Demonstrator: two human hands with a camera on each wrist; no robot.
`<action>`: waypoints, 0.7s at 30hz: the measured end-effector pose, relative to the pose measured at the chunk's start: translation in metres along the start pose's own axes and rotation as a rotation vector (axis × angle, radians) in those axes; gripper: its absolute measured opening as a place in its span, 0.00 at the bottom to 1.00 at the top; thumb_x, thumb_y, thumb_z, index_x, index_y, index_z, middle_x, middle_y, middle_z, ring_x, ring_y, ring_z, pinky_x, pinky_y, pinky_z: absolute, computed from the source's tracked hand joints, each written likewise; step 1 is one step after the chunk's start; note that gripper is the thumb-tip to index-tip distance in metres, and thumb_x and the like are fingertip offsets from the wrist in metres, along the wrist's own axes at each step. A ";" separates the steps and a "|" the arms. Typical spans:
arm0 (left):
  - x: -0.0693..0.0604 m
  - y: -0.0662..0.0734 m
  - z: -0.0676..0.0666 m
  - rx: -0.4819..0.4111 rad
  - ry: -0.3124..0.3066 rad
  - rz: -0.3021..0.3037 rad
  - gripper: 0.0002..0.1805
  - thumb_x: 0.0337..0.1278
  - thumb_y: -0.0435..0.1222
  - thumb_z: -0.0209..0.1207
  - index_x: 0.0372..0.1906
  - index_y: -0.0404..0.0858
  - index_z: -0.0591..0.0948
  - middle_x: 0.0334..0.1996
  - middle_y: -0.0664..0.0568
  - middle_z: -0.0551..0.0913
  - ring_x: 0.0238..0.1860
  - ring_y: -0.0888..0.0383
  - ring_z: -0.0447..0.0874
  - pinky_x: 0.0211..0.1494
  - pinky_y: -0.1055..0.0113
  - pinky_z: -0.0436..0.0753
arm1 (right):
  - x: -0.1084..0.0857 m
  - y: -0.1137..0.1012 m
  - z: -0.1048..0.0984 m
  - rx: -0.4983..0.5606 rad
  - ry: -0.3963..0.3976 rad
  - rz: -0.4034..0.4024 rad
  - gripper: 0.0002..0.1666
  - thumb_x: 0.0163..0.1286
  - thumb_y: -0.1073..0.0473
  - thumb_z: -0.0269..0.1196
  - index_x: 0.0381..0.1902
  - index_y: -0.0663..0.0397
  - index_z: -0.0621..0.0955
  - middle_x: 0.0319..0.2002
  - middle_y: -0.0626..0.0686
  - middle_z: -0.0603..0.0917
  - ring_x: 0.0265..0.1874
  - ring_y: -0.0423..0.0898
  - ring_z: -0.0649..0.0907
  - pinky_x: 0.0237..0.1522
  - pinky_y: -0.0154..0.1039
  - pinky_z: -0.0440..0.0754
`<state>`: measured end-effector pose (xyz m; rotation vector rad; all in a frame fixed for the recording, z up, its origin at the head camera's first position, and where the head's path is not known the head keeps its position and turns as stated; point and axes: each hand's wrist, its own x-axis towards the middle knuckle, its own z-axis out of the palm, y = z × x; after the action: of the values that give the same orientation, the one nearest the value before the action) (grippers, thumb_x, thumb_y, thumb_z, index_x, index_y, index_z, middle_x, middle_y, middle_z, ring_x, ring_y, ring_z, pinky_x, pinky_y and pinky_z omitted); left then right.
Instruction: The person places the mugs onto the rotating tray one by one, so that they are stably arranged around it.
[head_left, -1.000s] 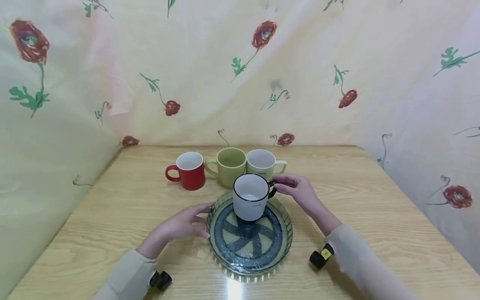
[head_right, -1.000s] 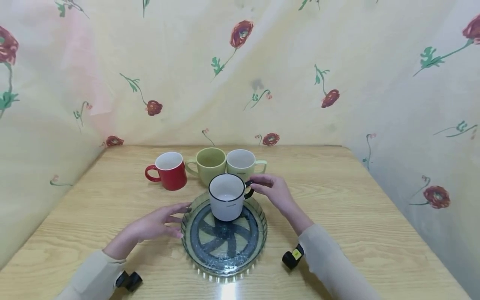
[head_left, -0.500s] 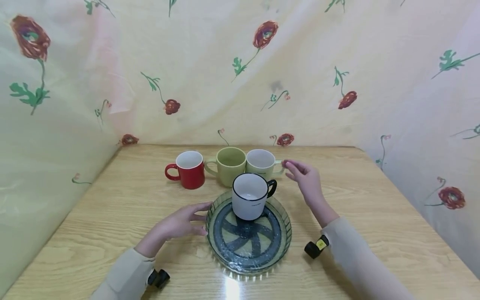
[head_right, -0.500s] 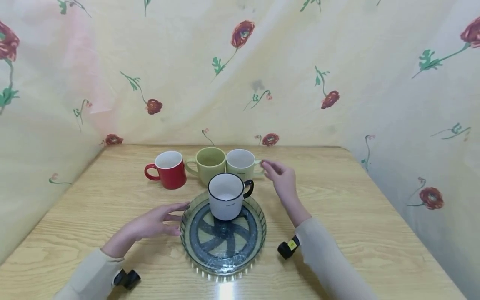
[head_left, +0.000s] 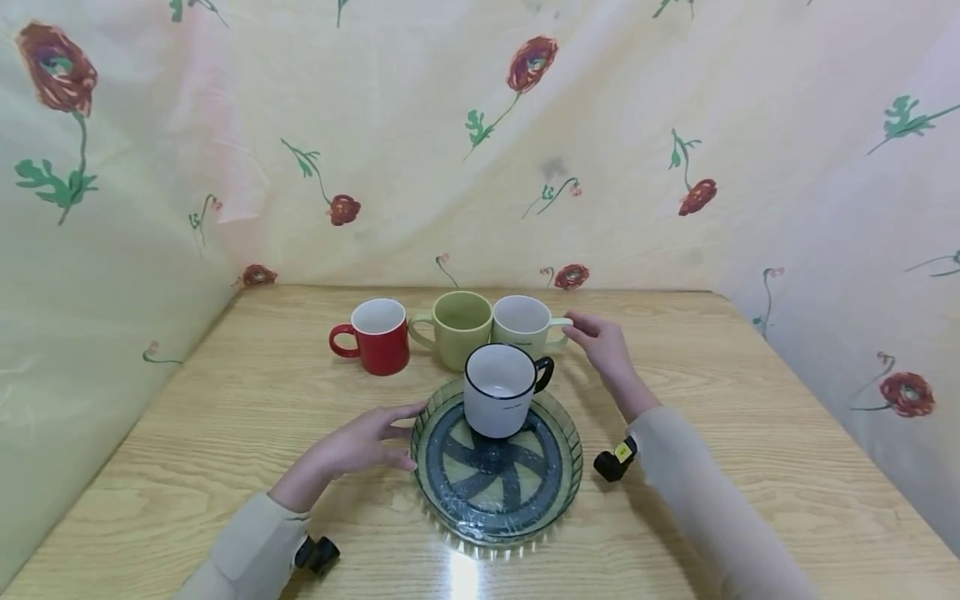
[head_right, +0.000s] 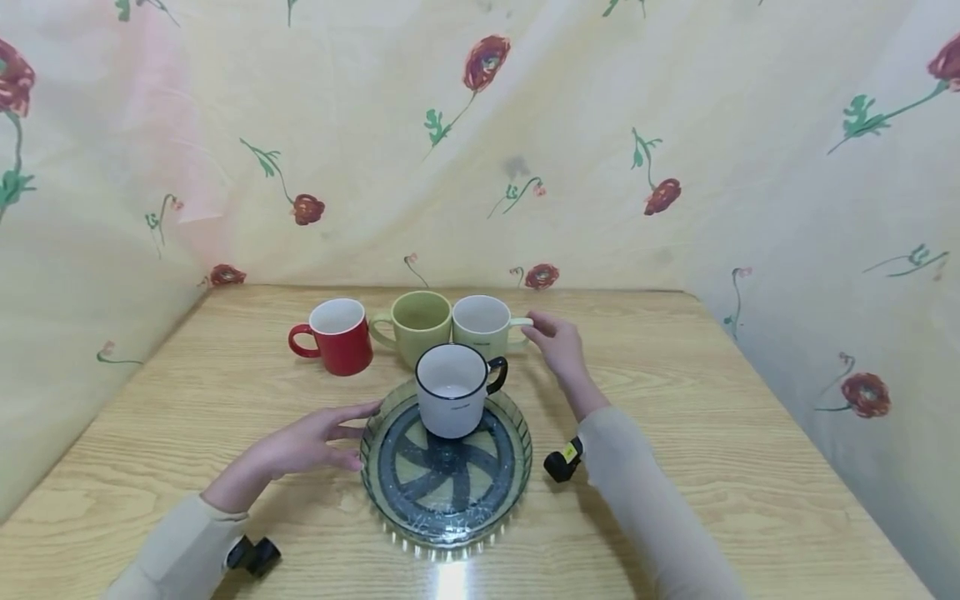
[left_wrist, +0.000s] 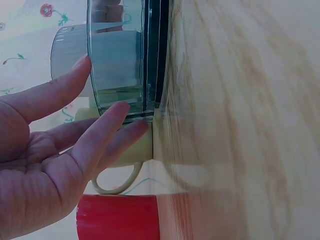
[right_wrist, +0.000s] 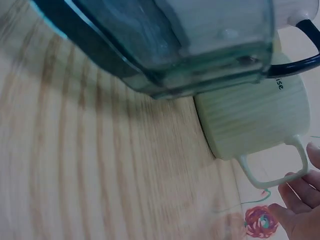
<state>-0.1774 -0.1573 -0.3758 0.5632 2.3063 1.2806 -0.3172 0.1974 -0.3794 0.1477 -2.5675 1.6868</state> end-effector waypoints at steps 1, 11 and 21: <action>0.000 0.000 0.000 0.001 0.001 -0.001 0.45 0.51 0.30 0.67 0.73 0.31 0.57 0.73 0.33 0.58 0.68 0.34 0.68 0.66 0.48 0.74 | 0.000 0.001 0.001 -0.003 0.000 0.006 0.27 0.73 0.61 0.57 0.66 0.66 0.70 0.64 0.65 0.74 0.65 0.57 0.74 0.68 0.48 0.70; -0.001 0.005 0.002 0.005 0.014 -0.013 0.45 0.51 0.29 0.68 0.73 0.31 0.58 0.73 0.33 0.59 0.68 0.34 0.67 0.66 0.46 0.74 | 0.001 0.002 0.000 0.104 0.004 0.090 0.27 0.74 0.57 0.56 0.66 0.65 0.71 0.66 0.64 0.73 0.57 0.44 0.79 0.62 0.38 0.77; -0.001 0.002 0.001 -0.021 -0.001 0.012 0.46 0.51 0.29 0.67 0.73 0.29 0.57 0.73 0.31 0.57 0.68 0.32 0.66 0.65 0.46 0.74 | 0.004 0.006 -0.001 0.209 -0.014 0.138 0.27 0.73 0.58 0.56 0.66 0.65 0.70 0.63 0.61 0.75 0.56 0.43 0.80 0.63 0.41 0.76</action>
<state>-0.1757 -0.1560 -0.3742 0.5718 2.2895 1.3079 -0.3218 0.2008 -0.3842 -0.0074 -2.4567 2.0083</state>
